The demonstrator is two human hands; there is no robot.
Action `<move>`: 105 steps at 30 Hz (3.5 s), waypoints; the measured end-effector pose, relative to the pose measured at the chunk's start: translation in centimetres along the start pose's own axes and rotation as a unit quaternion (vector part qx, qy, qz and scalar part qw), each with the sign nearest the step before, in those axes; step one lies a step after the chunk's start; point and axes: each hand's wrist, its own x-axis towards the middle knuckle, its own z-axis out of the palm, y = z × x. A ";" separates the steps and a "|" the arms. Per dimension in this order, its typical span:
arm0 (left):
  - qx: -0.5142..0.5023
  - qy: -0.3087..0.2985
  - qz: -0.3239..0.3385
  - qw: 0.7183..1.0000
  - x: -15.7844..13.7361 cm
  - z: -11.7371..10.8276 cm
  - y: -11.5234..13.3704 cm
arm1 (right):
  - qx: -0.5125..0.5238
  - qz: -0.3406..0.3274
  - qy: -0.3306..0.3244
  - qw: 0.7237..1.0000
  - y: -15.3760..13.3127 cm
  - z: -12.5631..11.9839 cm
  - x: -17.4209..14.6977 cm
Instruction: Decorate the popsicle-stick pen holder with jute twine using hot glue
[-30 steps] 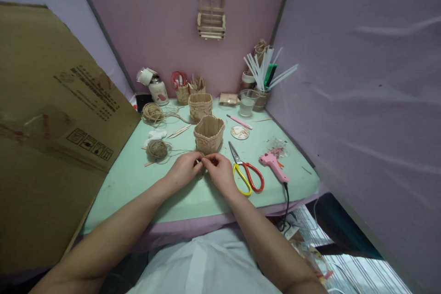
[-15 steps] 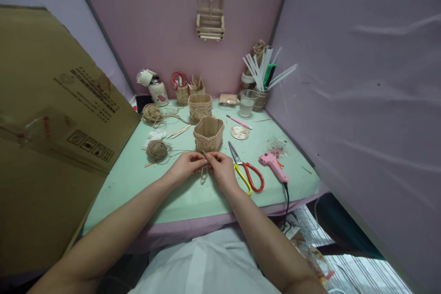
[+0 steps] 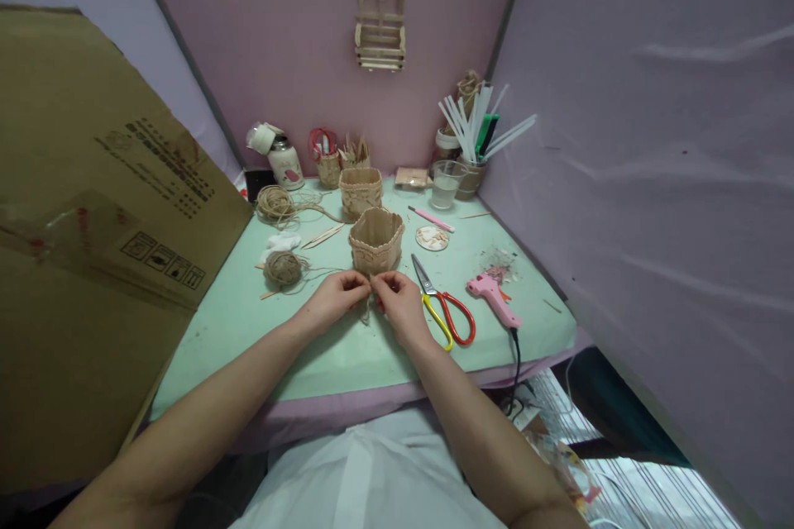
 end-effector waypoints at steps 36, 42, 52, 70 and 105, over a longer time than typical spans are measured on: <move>0.107 0.009 0.039 0.993 0.5 -0.2 -0.4 | 0.064 0.036 -0.005 0.997 0.3 0.2 0.9; 0.129 0.021 0.056 0.990 1.2 0.1 -1.0 | 0.073 0.037 -0.005 0.997 0.3 0.4 0.9; 0.258 0.078 0.107 0.957 0.7 -0.5 -0.3 | 0.075 0.043 -0.003 0.996 0.4 0.4 1.2; 0.323 0.132 0.131 0.928 1.0 -1.1 -0.2 | 0.069 0.054 -0.013 0.996 0.1 0.4 1.0; 0.189 0.184 0.175 0.949 1.6 -1.1 -0.6 | 0.061 0.043 -0.007 0.997 0.3 0.5 1.1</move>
